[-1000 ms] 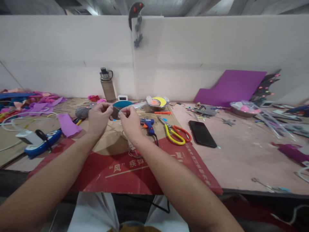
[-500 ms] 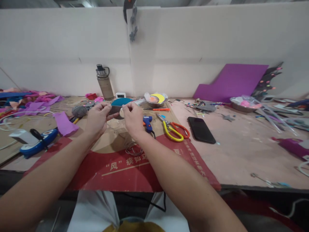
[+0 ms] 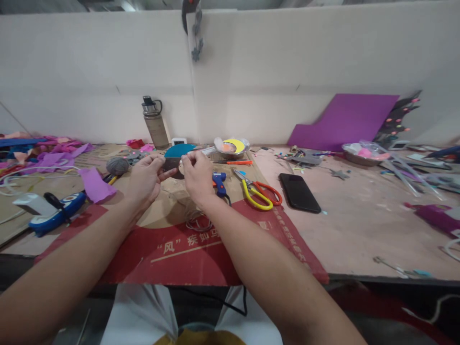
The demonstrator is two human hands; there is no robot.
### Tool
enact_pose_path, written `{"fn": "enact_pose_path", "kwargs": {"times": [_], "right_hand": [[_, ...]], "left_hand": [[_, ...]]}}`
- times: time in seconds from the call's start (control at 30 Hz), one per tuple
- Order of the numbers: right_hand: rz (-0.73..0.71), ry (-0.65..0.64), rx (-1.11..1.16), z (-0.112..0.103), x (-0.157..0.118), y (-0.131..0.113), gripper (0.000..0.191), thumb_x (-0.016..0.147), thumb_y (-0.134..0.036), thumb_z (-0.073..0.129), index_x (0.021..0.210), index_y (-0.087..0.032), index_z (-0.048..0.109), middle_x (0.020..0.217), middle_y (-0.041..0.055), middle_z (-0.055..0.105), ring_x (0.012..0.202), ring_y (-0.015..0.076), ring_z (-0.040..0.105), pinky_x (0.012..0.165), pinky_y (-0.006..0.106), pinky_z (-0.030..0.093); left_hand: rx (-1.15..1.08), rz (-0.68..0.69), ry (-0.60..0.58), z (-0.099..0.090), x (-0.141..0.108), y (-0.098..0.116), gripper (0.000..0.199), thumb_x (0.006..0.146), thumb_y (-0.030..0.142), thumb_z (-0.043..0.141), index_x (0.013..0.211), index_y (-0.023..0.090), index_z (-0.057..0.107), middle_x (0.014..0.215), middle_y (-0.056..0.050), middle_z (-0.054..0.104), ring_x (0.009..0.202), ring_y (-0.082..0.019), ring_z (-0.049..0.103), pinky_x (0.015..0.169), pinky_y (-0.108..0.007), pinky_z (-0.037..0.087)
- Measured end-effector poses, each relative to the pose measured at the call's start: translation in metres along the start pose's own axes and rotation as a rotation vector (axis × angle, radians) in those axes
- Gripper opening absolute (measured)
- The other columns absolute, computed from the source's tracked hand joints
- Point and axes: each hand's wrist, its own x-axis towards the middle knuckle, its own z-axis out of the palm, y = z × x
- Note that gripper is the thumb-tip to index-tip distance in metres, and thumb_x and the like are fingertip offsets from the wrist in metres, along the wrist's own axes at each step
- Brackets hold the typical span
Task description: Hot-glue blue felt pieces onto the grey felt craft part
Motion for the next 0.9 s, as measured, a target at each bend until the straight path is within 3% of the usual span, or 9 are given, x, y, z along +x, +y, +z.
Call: {"fn": "enact_pose_path", "kwargs": {"times": [0.47,0.67,0.77,0.9], "right_hand": [[0.015,-0.026,0.149,0.001,0.001,0.003,0.018,0.082,-0.034,0.055,0.073,-0.018,0.057,0.074,0.0005,0.06,0.072,0.0142,0.053,0.072,0.029,0.042],[0.1,-0.115,0.257,-0.001,0.003,-0.001,0.022,0.082,-0.038,0.055,0.07,-0.02,0.055,0.066,-0.0024,0.052,0.065,0.012,0.047,0.063,0.026,0.039],[0.101,-0.152,0.272,-0.001,0.004,0.0,0.023,0.082,-0.041,0.056,0.07,-0.021,0.053,0.062,-0.0039,0.045,0.061,0.0115,0.042,0.058,0.025,0.035],[0.089,-0.183,0.256,-0.002,0.007,0.005,0.024,0.084,-0.043,0.052,0.071,-0.023,0.049,0.06,-0.0053,0.04,0.057,0.0112,0.039,0.057,0.025,0.034]], "left_hand": [[-0.069,-0.034,-0.046,-0.004,0.004,-0.001,0.016,0.071,0.018,0.066,0.064,0.017,0.053,0.057,0.006,0.049,0.054,-0.007,0.053,0.072,-0.029,0.061],[-0.133,-0.078,-0.156,-0.009,0.01,-0.004,0.006,0.072,0.016,0.065,0.074,0.016,0.059,0.076,0.0,0.067,0.069,-0.011,0.066,0.059,-0.019,0.058],[-0.142,-0.136,-0.187,-0.011,0.013,-0.003,0.004,0.075,0.016,0.063,0.079,0.015,0.063,0.078,-0.002,0.07,0.066,-0.011,0.067,0.051,-0.015,0.055],[-0.172,-0.15,-0.206,-0.012,0.014,0.0,0.004,0.076,0.015,0.064,0.079,0.015,0.065,0.08,-0.003,0.072,0.071,-0.012,0.069,0.058,-0.016,0.058]]}}
